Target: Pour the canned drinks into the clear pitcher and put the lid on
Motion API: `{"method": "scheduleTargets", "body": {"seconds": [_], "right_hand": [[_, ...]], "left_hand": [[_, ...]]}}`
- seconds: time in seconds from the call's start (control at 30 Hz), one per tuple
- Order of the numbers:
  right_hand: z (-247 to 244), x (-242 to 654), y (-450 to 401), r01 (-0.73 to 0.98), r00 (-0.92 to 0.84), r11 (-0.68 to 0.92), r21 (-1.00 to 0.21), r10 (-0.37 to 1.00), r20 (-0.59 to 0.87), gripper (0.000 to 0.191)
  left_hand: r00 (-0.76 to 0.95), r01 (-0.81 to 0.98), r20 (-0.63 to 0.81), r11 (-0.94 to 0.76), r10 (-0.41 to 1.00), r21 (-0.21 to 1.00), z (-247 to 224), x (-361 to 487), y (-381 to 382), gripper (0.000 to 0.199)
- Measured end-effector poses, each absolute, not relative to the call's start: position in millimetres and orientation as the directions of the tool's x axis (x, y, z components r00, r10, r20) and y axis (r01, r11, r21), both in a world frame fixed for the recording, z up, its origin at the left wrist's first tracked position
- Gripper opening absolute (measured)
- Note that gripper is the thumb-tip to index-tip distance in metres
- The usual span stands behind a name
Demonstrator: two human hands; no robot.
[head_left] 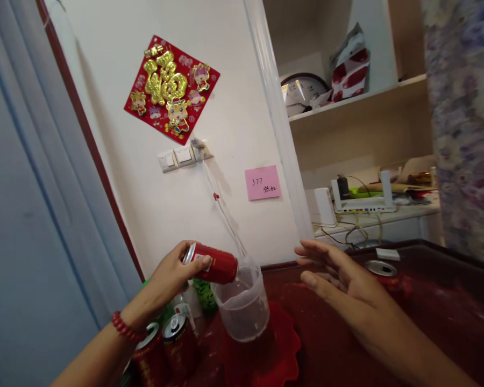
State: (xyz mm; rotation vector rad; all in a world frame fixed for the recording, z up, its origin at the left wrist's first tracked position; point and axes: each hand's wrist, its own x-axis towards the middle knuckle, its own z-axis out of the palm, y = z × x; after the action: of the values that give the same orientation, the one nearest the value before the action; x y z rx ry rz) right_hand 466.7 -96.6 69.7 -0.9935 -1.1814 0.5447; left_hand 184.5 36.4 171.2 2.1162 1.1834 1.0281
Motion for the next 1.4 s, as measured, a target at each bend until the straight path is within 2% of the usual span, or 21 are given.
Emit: {"method": "scheduleTargets", "body": {"seconds": [0.47, 0.7, 1.17, 1.3, 1.4], "right_hand": [[75, 469, -96, 0.155, 0.370, 0.469, -0.870, 0.789, 0.491, 0.061], [77, 471, -96, 0.188, 0.374, 0.477, -0.859, 0.774, 0.512, 0.061], [77, 474, -96, 0.211, 0.388, 0.489, -0.846, 0.753, 0.532, 0.060], [76, 476, -97, 0.211, 0.378, 0.493, -0.844, 0.755, 0.536, 0.060], [75, 477, -97, 0.217, 0.368, 0.501, -0.838, 0.753, 0.546, 0.059]], "left_hand": [[0.331, 0.558, 0.455, -0.560, 0.827, 0.612, 205, 198, 31, 0.055], [0.367, 0.546, 0.441, -0.573, 0.819, 0.610, 221, 208, 30, 0.057], [0.431, 0.651, 0.465, -0.624, 0.773, 0.432, 252, 228, 24, 0.060], [0.429, 0.635, 0.480, -0.633, 0.765, 0.442, 247, 231, 23, 0.058], [0.441, 0.663, 0.427, -0.607, 0.790, 0.439, 230, 229, 24, 0.057]]}}
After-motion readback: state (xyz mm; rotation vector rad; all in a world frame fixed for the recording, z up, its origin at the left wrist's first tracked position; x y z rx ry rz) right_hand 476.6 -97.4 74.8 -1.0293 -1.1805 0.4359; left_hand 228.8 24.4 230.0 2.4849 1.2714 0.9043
